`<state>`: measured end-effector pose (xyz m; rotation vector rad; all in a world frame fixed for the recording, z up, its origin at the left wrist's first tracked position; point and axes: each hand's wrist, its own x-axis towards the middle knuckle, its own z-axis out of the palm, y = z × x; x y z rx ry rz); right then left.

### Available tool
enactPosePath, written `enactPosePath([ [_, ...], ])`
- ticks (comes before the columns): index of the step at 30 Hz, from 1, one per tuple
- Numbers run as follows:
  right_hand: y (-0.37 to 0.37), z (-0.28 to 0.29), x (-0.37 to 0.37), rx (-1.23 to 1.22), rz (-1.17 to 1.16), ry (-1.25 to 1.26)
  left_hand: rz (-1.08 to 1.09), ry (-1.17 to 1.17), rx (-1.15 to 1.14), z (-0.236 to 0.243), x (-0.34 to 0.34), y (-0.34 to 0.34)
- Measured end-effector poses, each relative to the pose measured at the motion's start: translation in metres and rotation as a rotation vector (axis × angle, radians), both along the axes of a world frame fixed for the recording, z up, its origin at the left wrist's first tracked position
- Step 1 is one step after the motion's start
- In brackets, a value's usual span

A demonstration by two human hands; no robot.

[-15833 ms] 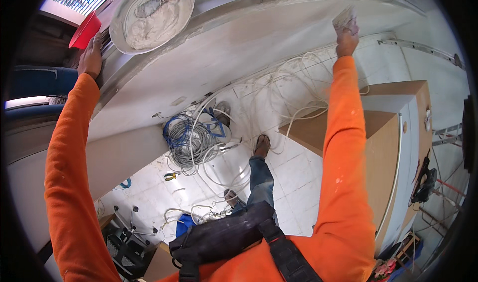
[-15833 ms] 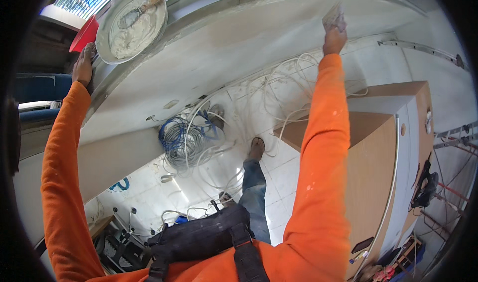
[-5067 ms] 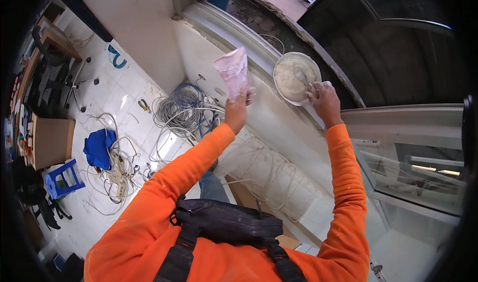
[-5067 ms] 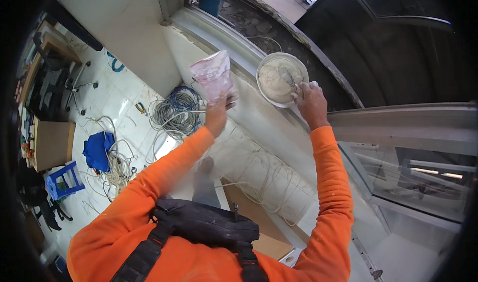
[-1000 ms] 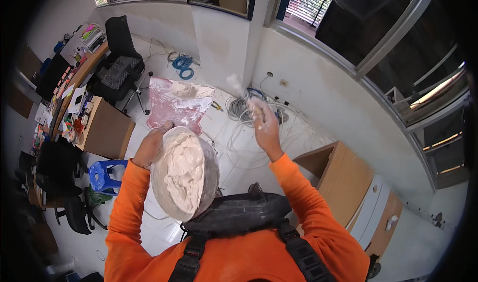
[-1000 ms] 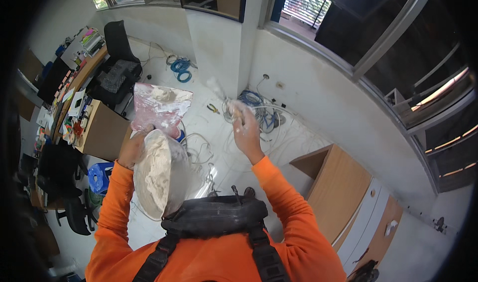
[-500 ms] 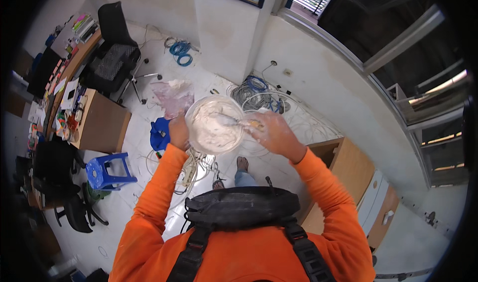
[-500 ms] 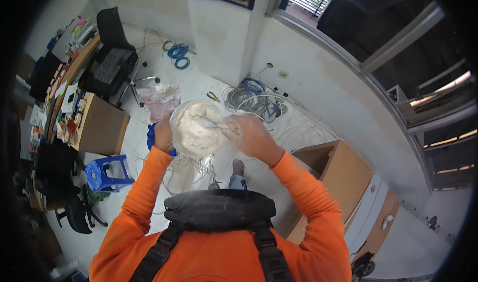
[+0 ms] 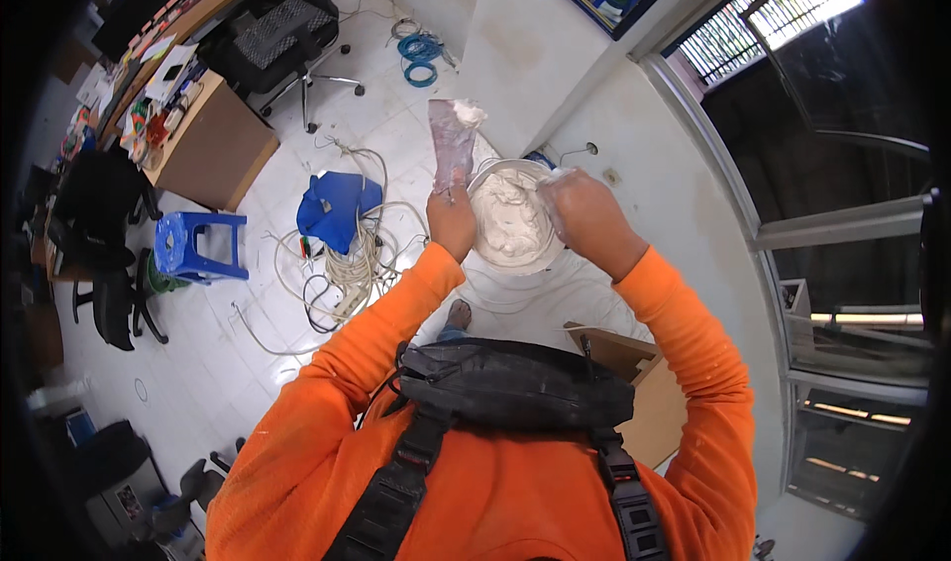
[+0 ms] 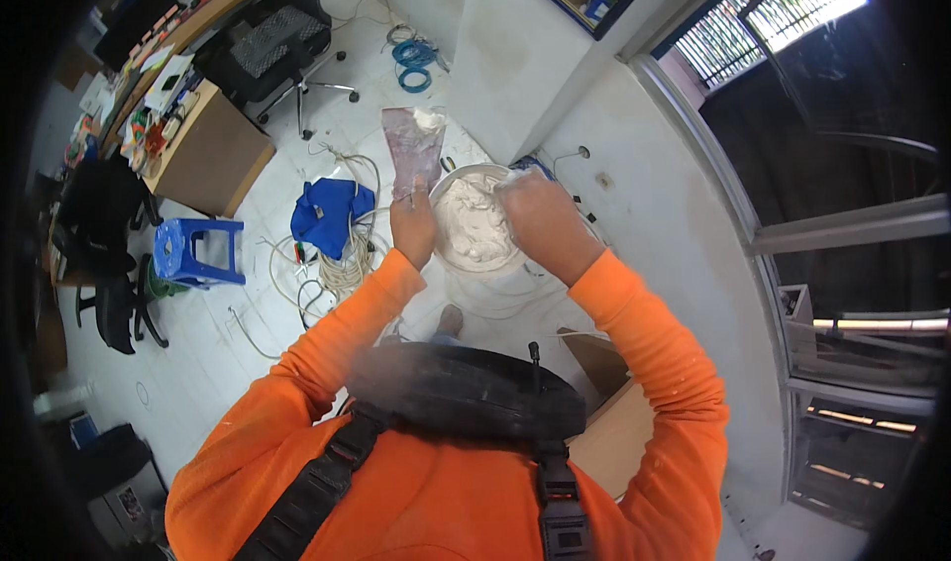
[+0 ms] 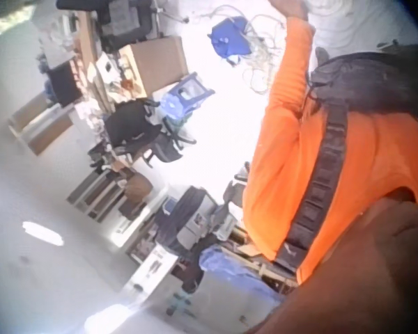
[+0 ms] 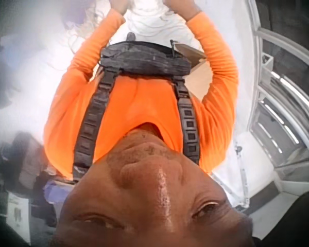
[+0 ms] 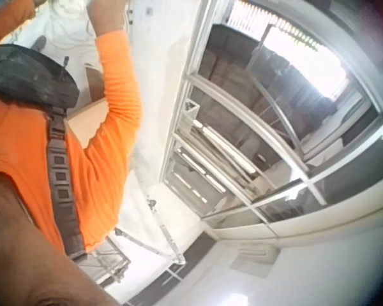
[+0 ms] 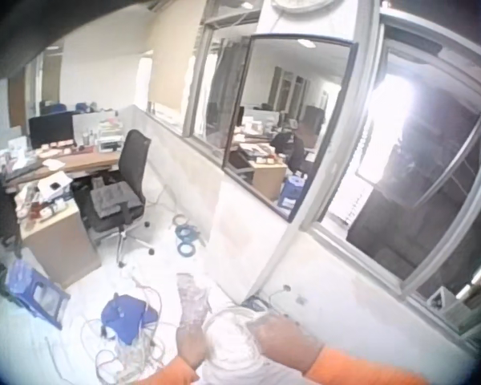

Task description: The person scoops plaster mixture from a bowl onto a scraper and applies it across the wall surface.

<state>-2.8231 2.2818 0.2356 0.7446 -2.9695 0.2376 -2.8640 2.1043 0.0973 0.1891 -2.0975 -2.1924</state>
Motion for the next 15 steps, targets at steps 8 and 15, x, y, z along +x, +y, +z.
enactPosePath([
  [8,0.01,-0.014,-0.016,-0.075,0.069,-0.309,0.115,-0.082,-0.01,-0.013,-0.001,0.017],
  [15,0.059,-0.068,-0.009,-0.803,-0.359,-1.061,0.059,-0.259,-0.079,-0.012,-0.002,0.012],
])
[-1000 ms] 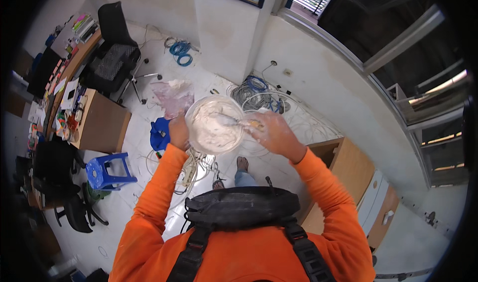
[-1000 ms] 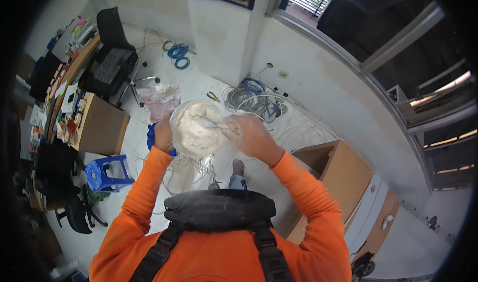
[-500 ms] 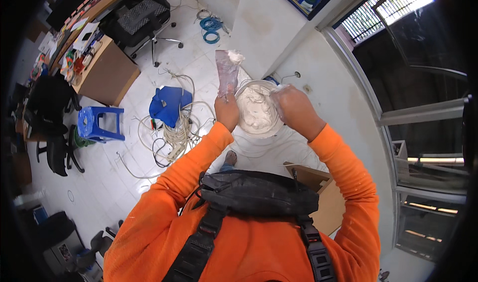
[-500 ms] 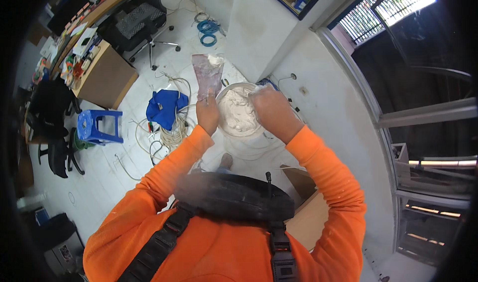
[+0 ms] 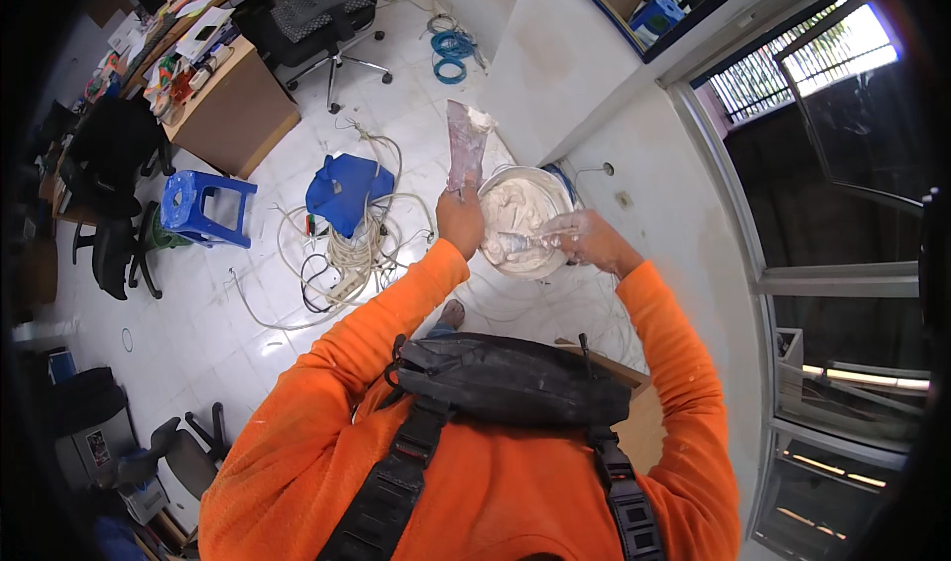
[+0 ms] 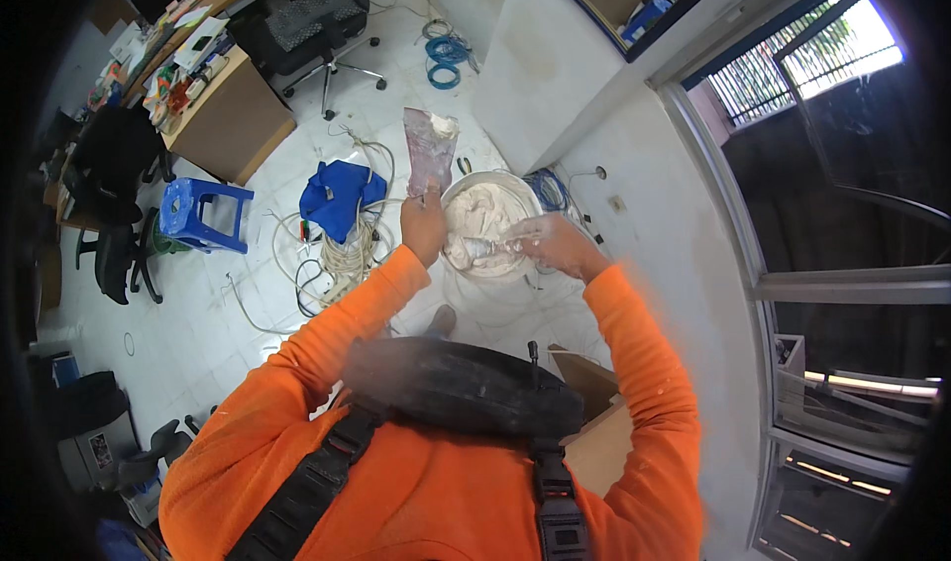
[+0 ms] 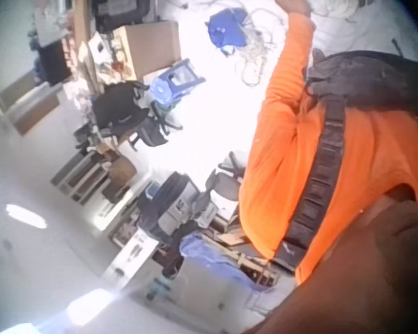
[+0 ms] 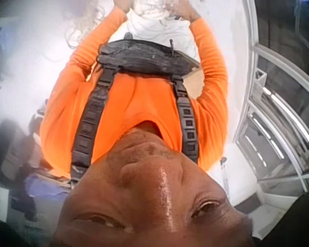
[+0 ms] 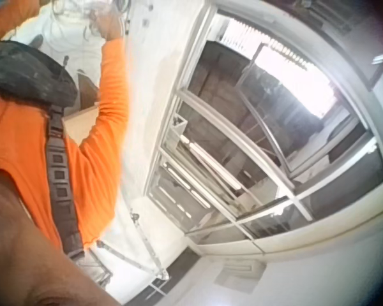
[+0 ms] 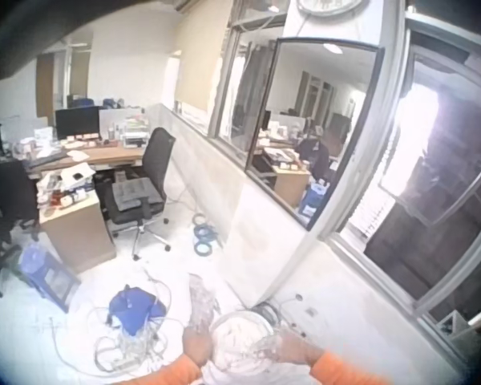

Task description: The person scoops plaster mixture from a bowl onto a scraper and applies it across the wall surface.

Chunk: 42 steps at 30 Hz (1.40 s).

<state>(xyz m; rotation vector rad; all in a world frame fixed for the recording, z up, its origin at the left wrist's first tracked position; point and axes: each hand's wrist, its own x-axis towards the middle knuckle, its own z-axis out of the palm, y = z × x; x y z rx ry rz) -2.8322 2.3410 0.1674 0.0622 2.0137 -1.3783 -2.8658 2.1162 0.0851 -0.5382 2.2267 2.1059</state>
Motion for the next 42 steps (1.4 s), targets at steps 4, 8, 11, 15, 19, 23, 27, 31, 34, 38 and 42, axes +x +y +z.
enactPosePath([
  [4,0.025,-0.013,0.019,-0.303,-0.181,-0.073,0.037,0.183,-0.011,0.001,0.001,-0.005],
  [8,0.04,0.0,0.03,-0.571,-0.334,-0.095,-0.029,0.083,0.038,0.0,-0.008,-0.03],
  [11,0.043,0.024,0.032,-0.582,-0.421,0.041,-0.083,-0.017,0.15,0.015,-0.018,-0.045],
  [15,0.04,0.053,0.021,-0.699,-0.484,0.261,-0.475,-0.124,0.101,0.075,-0.041,-0.069],
  [19,0.03,0.076,-0.008,-0.829,-0.534,0.525,-0.737,0.072,0.004,0.1,-0.071,-0.095],
  [23,0.027,0.08,-0.035,-0.933,-0.526,0.729,-0.763,-0.235,0.141,0.21,-0.045,-0.088],
  [27,0.009,0.083,-0.049,-0.933,-0.444,0.826,-0.891,0.063,-0.285,0.252,-0.021,-0.09],
  [31,-0.009,0.071,-0.06,-1.029,-0.355,0.888,-0.88,-0.164,0.1,0.267,-0.005,-0.08],
  [34,-0.019,0.076,-0.055,-1.085,-0.259,0.905,-0.83,-0.13,0.224,0.268,0.003,-0.075],
  [38,-0.02,0.084,-0.051,-1.066,-0.303,0.841,-0.868,-0.027,0.202,0.267,0.005,-0.078],
  [42,0.001,0.076,-0.049,-0.815,-0.405,0.819,-0.735,0.026,0.205,0.272,0.011,-0.066],
])
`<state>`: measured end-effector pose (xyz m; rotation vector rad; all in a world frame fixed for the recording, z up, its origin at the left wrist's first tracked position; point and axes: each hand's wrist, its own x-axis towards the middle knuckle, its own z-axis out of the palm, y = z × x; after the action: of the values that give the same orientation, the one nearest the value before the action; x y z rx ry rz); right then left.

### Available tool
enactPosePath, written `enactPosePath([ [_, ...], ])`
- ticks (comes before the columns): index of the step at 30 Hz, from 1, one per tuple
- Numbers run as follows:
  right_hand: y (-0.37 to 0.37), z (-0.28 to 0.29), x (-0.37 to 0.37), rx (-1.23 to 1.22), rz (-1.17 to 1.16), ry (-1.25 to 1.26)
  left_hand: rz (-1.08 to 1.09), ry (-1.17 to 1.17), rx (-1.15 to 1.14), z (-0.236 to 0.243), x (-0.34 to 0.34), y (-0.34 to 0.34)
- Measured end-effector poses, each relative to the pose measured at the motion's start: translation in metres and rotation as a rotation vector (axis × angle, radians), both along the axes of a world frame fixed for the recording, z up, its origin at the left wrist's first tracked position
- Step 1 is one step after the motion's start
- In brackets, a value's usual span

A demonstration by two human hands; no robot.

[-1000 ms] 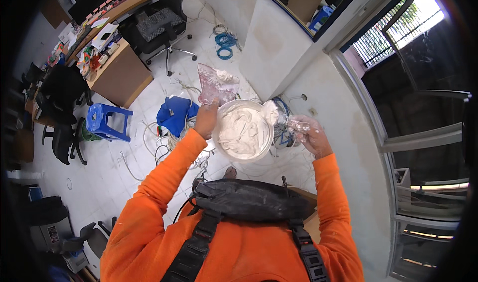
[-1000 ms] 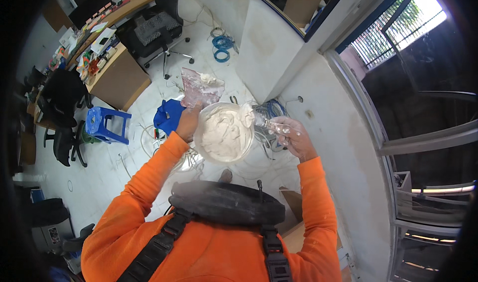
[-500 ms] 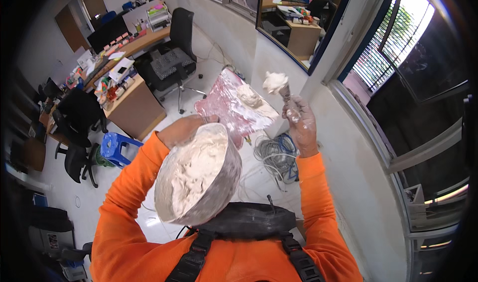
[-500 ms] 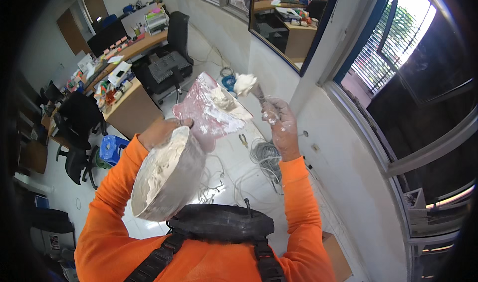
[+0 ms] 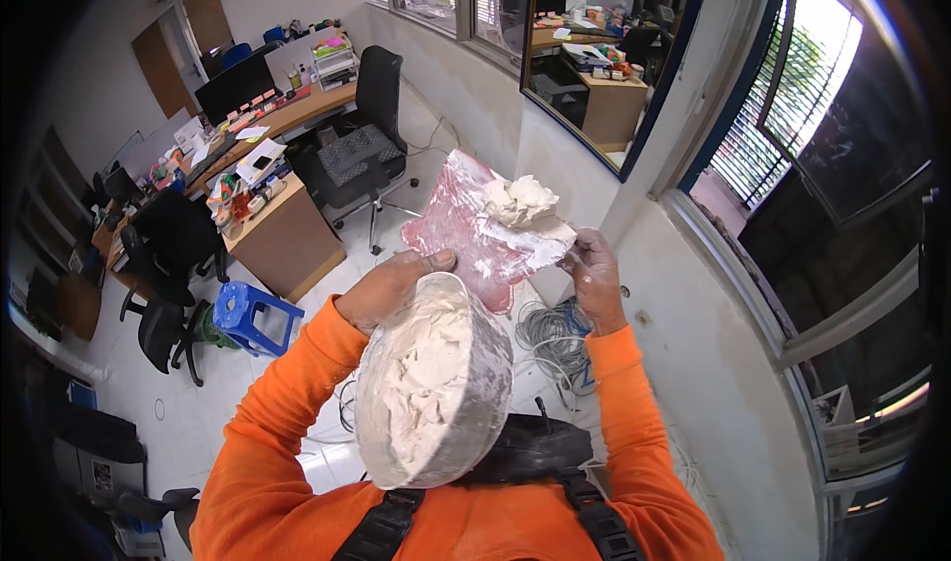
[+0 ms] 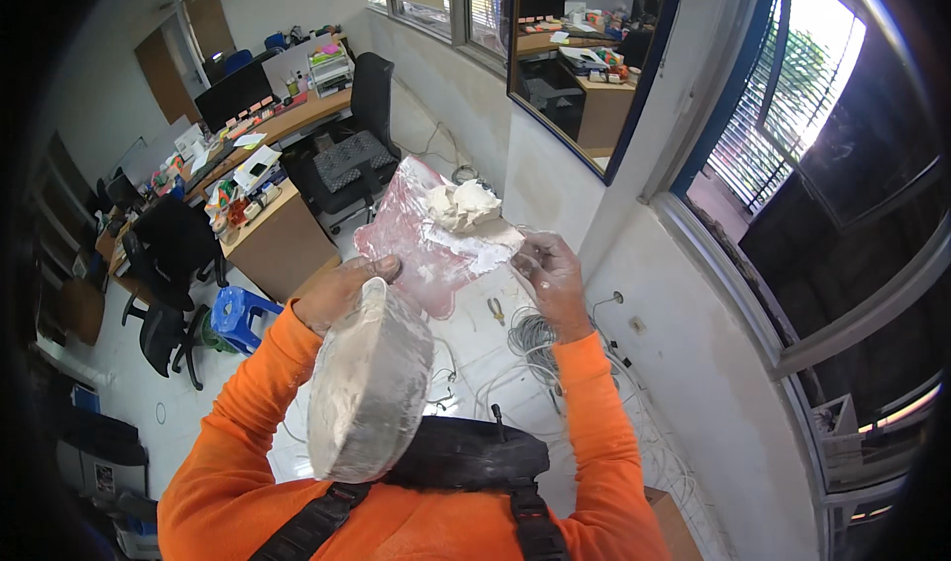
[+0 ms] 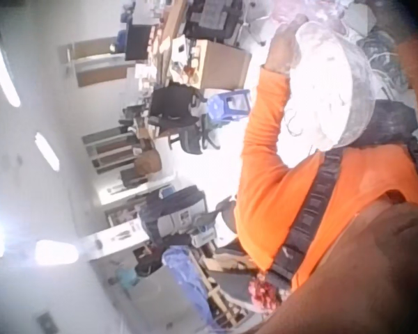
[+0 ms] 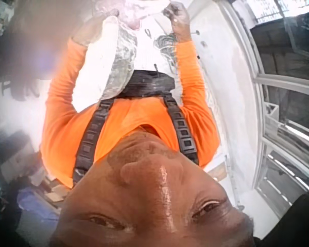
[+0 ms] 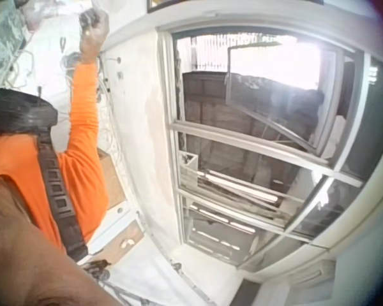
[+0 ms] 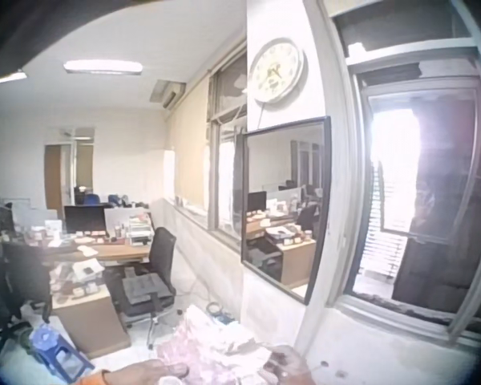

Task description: The person scoops plaster mixture from a bowl onto a scraper and applies it across the wall surface.

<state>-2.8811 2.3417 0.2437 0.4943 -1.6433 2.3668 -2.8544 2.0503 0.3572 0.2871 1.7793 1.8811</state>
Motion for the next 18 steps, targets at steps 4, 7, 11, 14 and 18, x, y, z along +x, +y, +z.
enactPosePath([
  [4,0.012,0.028,0.015,0.192,-0.131,0.046,0.029,-0.126,-0.008,-0.005,-0.006,-0.001],
  [7,0.042,0.023,0.02,0.421,-0.225,0.064,-0.035,-0.045,-0.109,-0.005,-0.013,0.004],
  [11,0.054,0.037,0.035,0.657,-0.259,0.013,-0.045,1.065,-0.509,-0.049,-0.035,-0.018],
  [14,0.057,0.033,0.046,0.654,-0.381,-0.036,0.124,-0.18,0.149,-0.049,-0.044,-0.006],
  [18,0.044,0.072,0.063,0.682,-0.375,0.108,0.282,-0.3,0.306,-0.103,-0.072,0.009],
])
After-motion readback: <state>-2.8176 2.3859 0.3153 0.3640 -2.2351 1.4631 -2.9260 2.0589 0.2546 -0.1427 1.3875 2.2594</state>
